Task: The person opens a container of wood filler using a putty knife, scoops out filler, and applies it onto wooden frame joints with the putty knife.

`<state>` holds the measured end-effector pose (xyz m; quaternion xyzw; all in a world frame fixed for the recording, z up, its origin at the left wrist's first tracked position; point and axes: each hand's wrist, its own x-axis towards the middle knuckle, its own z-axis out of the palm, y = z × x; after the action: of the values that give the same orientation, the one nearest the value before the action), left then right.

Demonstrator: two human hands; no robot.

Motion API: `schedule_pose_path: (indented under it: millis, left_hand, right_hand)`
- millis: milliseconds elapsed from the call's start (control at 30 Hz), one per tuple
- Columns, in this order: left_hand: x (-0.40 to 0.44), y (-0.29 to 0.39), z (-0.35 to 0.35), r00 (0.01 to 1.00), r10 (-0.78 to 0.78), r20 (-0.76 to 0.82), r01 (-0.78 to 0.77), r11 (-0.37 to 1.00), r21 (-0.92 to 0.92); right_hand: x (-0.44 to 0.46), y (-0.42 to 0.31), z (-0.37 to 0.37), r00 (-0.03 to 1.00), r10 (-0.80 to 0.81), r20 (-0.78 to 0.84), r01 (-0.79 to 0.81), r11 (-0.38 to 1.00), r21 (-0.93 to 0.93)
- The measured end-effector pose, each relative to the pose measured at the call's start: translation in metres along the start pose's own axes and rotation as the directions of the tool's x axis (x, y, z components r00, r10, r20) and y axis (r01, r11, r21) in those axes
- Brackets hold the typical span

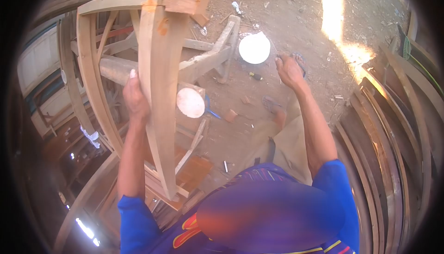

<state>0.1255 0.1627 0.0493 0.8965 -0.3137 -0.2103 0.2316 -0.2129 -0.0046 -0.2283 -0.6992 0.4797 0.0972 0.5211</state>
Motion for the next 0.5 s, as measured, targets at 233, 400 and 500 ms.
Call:
schedule_pose_path:
  millis: [233, 400, 500]
  left_hand:
    - [-0.011, -0.020, 0.000, 0.963, -0.257, -0.083, 0.236, 0.951, -0.201]
    - [-0.042, -0.065, -0.071, 0.829, 0.443, 0.342, -0.468, 0.215, 0.857]
    - [-0.049, -0.058, -0.088, 0.806, 0.415, 0.422, -0.498, 0.092, 0.862]
  right_hand:
    - [0.117, 0.106, 0.092, 0.987, 0.107, -0.121, -0.119, 0.989, -0.090]
    - [0.222, 0.132, 0.161, 0.976, 0.138, -0.166, -0.128, 0.989, 0.070]
    - [0.251, 0.131, 0.184, 0.987, 0.100, -0.123, -0.108, 0.992, -0.064]
